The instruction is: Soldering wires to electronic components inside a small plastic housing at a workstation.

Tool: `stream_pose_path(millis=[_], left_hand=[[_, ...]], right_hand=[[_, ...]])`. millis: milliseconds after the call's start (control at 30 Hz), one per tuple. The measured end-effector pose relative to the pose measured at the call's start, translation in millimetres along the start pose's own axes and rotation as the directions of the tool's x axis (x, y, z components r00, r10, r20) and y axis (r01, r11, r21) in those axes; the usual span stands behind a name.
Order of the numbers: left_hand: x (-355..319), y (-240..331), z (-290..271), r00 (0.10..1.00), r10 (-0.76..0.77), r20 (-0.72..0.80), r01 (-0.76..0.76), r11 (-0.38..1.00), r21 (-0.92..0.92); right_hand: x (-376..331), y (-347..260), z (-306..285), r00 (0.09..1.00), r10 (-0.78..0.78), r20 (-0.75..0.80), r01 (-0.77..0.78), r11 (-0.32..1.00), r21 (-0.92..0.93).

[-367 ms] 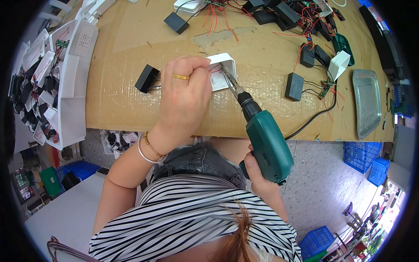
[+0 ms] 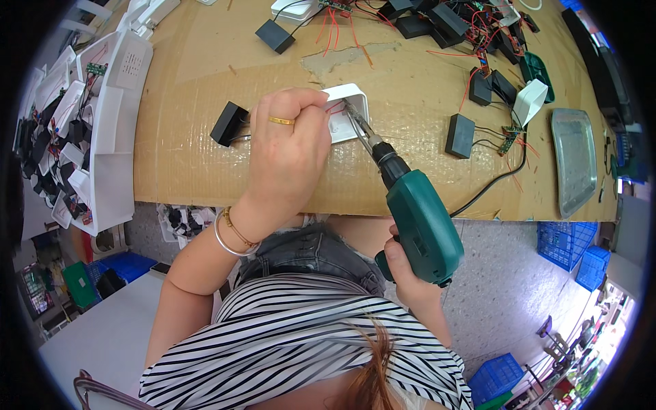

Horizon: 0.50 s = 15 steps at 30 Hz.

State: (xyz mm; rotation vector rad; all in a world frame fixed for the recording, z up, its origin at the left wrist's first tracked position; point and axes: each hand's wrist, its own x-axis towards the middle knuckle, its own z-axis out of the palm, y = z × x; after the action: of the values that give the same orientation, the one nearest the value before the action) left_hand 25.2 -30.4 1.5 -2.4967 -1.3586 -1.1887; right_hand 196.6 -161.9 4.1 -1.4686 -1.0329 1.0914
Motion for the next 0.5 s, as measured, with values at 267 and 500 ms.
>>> stream_pose_path(millis=[267,500], left_hand=[[0.0,0.4,1.2,1.000,-0.002,-0.013,0.002,1.000,0.002],[0.2,-0.4,1.0,1.000,0.000,-0.006,0.000,1.000,0.001]], right_hand=[[3.2,2.1,1.0,0.998,-0.058,-0.008,0.058,0.997,0.046],[0.6,3.1,-0.6,0.997,-0.035,-0.072,0.043,0.993,0.113]])
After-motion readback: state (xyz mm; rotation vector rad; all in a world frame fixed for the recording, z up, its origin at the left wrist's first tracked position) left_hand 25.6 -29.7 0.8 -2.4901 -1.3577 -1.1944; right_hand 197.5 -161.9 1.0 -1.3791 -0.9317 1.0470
